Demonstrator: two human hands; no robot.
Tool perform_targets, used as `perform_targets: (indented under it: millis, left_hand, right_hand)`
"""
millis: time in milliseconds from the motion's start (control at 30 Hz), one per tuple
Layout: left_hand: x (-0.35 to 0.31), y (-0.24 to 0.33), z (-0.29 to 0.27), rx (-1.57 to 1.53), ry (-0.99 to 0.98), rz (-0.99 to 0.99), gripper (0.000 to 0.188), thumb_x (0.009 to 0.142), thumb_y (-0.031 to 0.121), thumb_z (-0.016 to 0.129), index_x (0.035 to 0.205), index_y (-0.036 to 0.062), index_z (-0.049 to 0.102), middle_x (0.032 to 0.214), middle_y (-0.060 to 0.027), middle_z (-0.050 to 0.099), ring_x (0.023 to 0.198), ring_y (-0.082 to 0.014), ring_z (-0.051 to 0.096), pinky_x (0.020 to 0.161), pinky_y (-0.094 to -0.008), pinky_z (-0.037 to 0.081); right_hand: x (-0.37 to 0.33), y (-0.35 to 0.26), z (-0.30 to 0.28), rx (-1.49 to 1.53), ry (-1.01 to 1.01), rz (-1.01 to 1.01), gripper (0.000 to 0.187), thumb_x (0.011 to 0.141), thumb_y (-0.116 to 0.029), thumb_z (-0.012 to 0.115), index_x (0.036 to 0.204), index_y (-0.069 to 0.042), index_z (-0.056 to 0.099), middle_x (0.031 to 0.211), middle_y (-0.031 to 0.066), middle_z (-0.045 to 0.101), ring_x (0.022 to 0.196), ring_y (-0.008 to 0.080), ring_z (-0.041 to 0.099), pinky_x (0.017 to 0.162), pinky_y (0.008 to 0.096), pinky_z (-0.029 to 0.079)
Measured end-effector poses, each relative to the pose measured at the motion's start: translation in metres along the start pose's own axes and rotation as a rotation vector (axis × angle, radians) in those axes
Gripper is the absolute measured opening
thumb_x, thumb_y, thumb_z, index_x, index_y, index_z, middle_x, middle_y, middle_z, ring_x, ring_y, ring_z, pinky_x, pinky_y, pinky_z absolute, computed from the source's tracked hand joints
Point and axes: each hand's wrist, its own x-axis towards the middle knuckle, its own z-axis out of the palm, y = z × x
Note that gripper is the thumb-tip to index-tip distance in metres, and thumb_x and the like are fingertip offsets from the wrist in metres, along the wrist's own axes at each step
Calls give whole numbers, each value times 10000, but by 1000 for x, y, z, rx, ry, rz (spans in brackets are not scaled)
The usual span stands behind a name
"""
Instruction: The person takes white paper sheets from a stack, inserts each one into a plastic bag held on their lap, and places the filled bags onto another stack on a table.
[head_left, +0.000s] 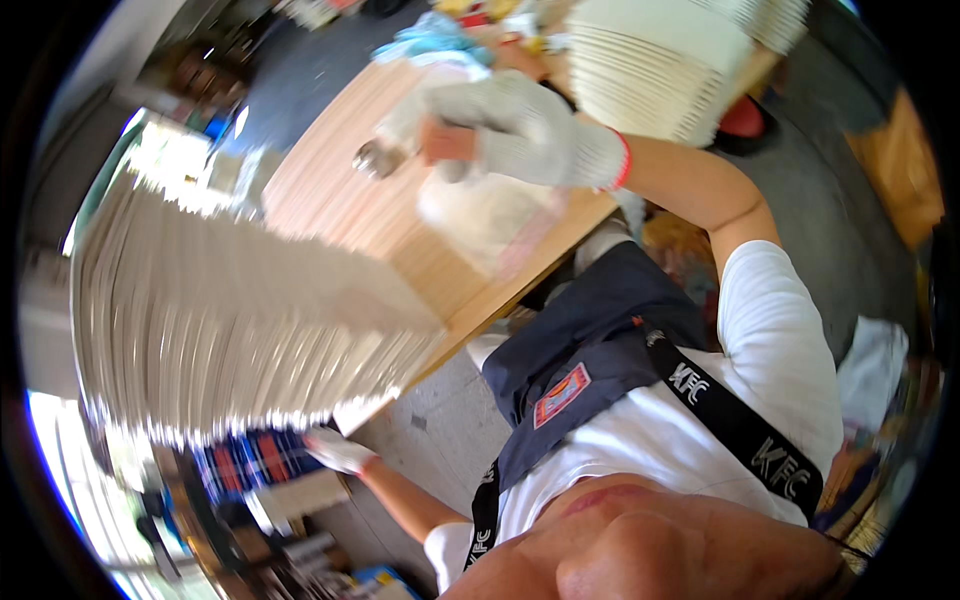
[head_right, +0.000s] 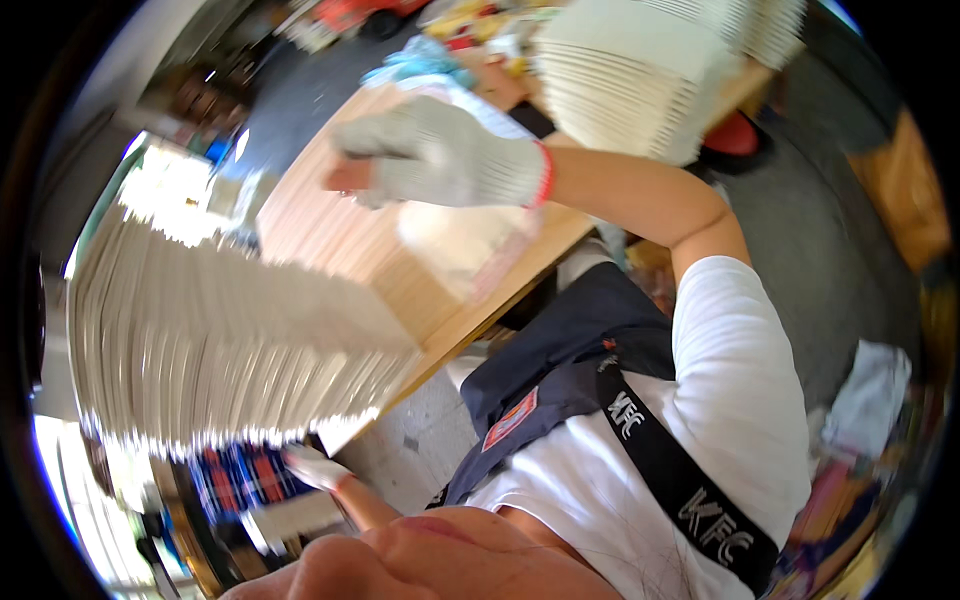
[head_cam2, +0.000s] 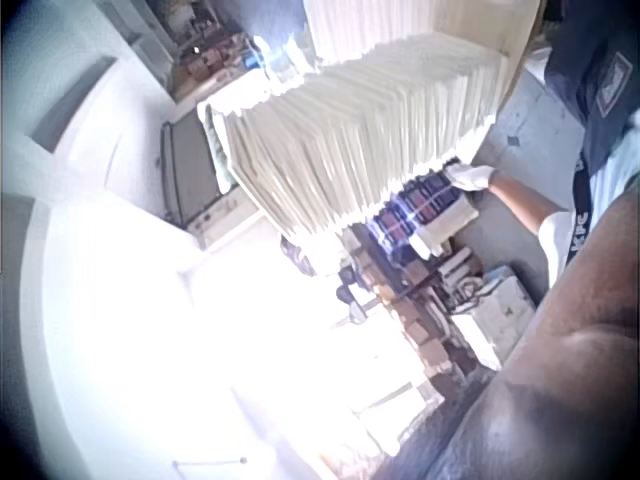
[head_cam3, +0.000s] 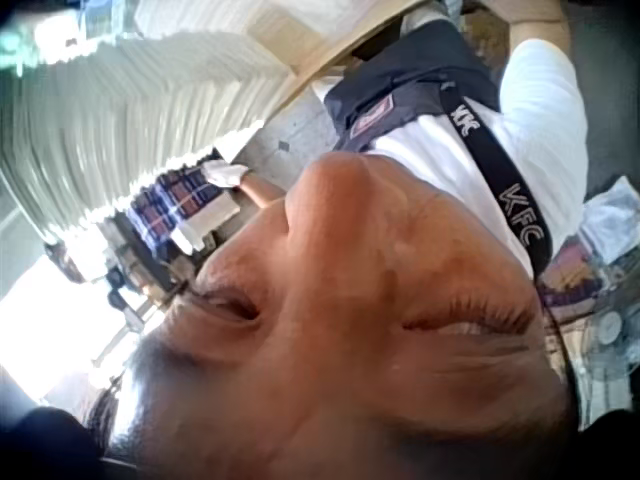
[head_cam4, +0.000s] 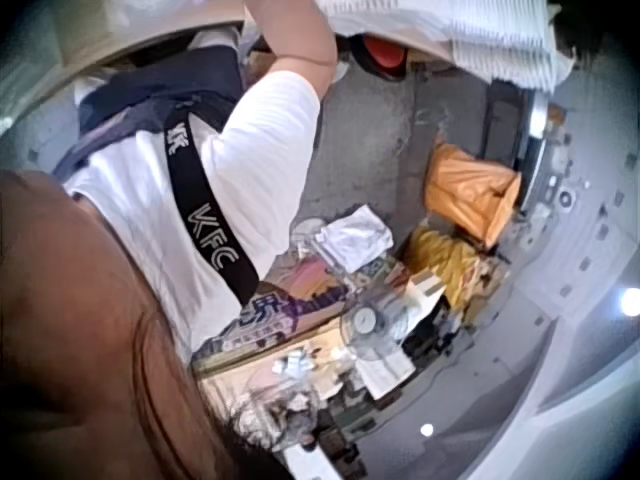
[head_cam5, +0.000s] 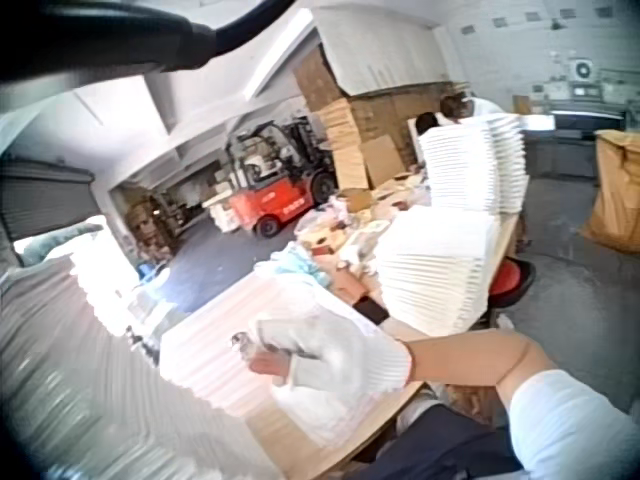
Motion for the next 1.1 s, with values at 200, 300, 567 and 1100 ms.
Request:
perform_targets:
  millis: [200, 300, 567, 1100]
  left_hand:
    - [-114, -257, -96, 88, -137, -774, 278, 909, 156, 436, 1071, -23, 574, 1021, -114, 609, 925, -223, 556, 848, -336, 440]
    - [-185, -250, -17, 506, -476, -185, 263, 859, 54, 451, 1080, -16, 574, 988, -129, 619, 926, -207, 561, 835, -336, 449]
    - [-202, -172, 95, 496, -1027, 334, 198, 782, 26, 551, 964, 42, 627, 916, -140, 625, 834, -307, 590, 772, -356, 457]
    - [-193, -118, 302, 1232, -1321, 752, 259, 765, 250, 613, 997, 150, 555, 1017, -63, 557, 992, -256, 548, 734, -412, 504]
  right_hand:
    - [-139, 13, -170, -851, 722, 432, 190, 913, -184, 503, 995, -35, 589, 835, 31, 612, 729, 151, 592, 664, 269, 473]
    - [-202, 38, -273, -1305, 786, 467, 279, 847, -344, 592, 795, -69, 594, 558, 5, 515, 444, 90, 430, 409, 240, 326]
    - [-204, 61, -302, -447, 719, 1057, 260, 828, -327, 616, 852, -69, 602, 652, -1, 556, 530, 88, 484, 455, 235, 368]
    - [-145, 42, -272, 216, 856, 881, 422, 852, -315, 511, 1146, -15, 471, 1132, 130, 521, 1003, 250, 470, 831, 462, 404]
